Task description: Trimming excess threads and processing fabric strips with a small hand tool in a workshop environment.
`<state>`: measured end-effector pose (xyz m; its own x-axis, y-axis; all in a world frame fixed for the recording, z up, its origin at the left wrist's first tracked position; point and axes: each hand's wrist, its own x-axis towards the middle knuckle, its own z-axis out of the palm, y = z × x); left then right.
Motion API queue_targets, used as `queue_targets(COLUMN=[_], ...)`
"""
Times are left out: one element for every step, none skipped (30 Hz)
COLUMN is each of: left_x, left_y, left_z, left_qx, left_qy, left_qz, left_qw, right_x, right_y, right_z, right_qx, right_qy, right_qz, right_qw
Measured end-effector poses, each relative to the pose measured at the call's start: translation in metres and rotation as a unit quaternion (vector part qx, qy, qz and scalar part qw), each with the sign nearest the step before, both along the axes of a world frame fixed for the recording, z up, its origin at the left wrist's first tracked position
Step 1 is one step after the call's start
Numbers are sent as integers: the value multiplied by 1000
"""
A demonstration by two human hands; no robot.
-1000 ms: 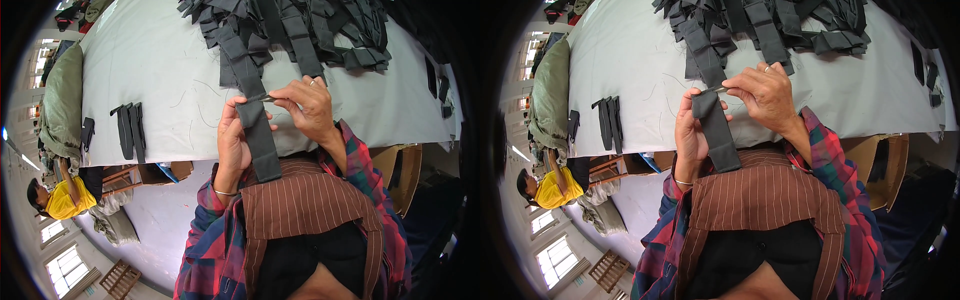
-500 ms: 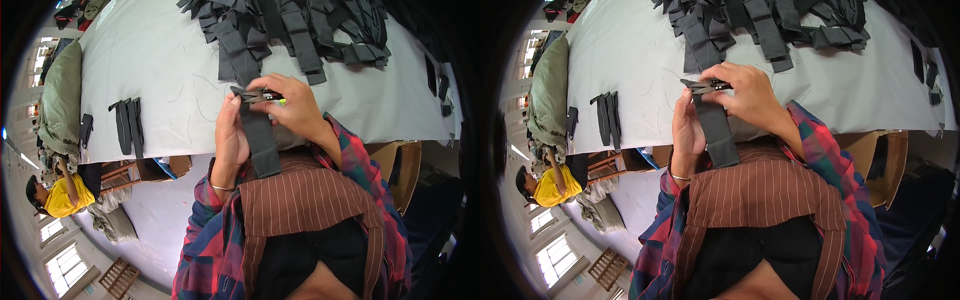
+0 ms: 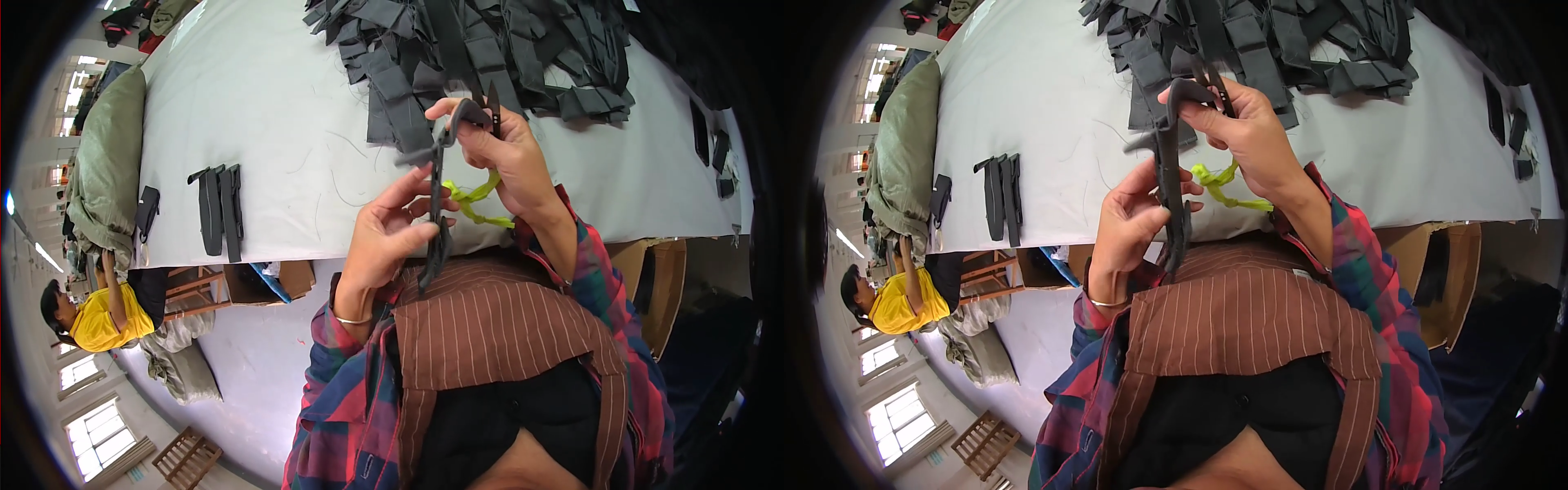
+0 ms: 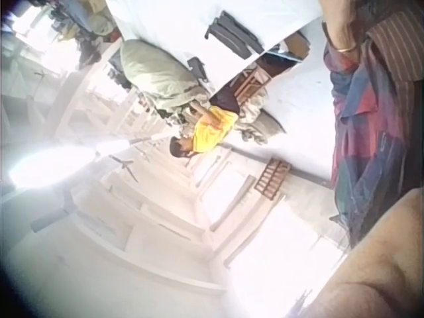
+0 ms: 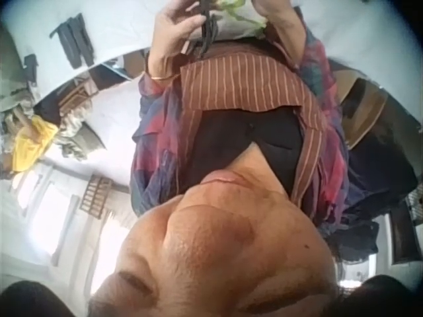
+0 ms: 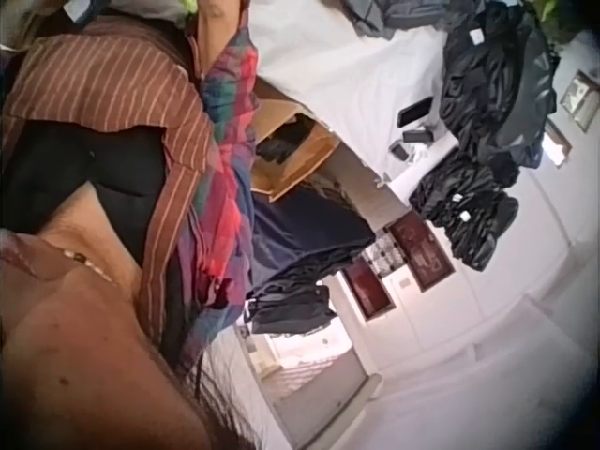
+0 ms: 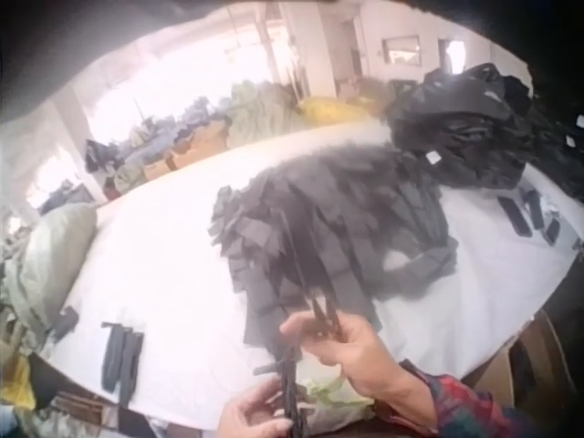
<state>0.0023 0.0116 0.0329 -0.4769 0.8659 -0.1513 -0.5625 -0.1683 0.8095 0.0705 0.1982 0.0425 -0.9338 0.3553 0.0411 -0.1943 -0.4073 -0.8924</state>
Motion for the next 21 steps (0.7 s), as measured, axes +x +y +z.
queue_targets(left_x=[3,1,1,1,1,-1,-4,-6,-9,-12,-15,-20,-27,-34,-38,-40,-37,-32,-29,-24,-18], left_y=[2,2,2,2,3,3,1,0,-1,-2,-3,-3,-6,-11,-11,-11,-9,-4,-2,-5,-4], left_z=[6,11,13,15,16,15,14,13,15,18,20,13,9,8,11,16,21,25,27,27,33], left_qx=[-39,-62,-60,-79,-98,-96,-84,-73,-71,-78,-85,-66,-64,-40,-16,-40,-41,-56,-71,-94,-96], left_qy=[73,83,86,103,119,121,121,121,124,136,148,239,241,200,158,168,169,192,216,294,294], left_qz=[3,-33,-33,-32,-32,-31,-11,8,10,19,28,73,74,76,76,68,67,66,65,51,49], left_qw=[997,994,994,991,987,987,989,990,990,987,985,966,966,976,984,983,983,978,972,950,950], right_x=[0,-1,-1,0,2,4,5,6,7,8,8,9,10,12,11,9,7,3,4,5,6], right_y=[-1,-2,-4,-4,-4,-3,-3,-2,-3,-5,-2,1,4,6,6,5,3,-1,-1,-1,0], right_z=[-1,-1,1,3,5,6,7,8,9,12,9,2,-1,-1,-3,-9,-14,-18,-18,-17,-18], right_qx=[2,1,2,4,-17,-37,-34,-83,-132,-158,-156,-148,-140,-127,-127,-78,-30,-51,-52,-96,-142], right_qy=[1,1,3,6,7,8,10,23,37,30,32,47,63,36,37,12,-13,24,25,20,15], right_qz=[-2,-11,-18,-18,0,19,19,29,40,21,23,32,41,35,34,14,-6,-33,-33,-29,-28], right_qw=[1000,1000,1000,1000,1000,999,999,996,990,987,987,987,987,991,991,997,999,998,998,995,989])
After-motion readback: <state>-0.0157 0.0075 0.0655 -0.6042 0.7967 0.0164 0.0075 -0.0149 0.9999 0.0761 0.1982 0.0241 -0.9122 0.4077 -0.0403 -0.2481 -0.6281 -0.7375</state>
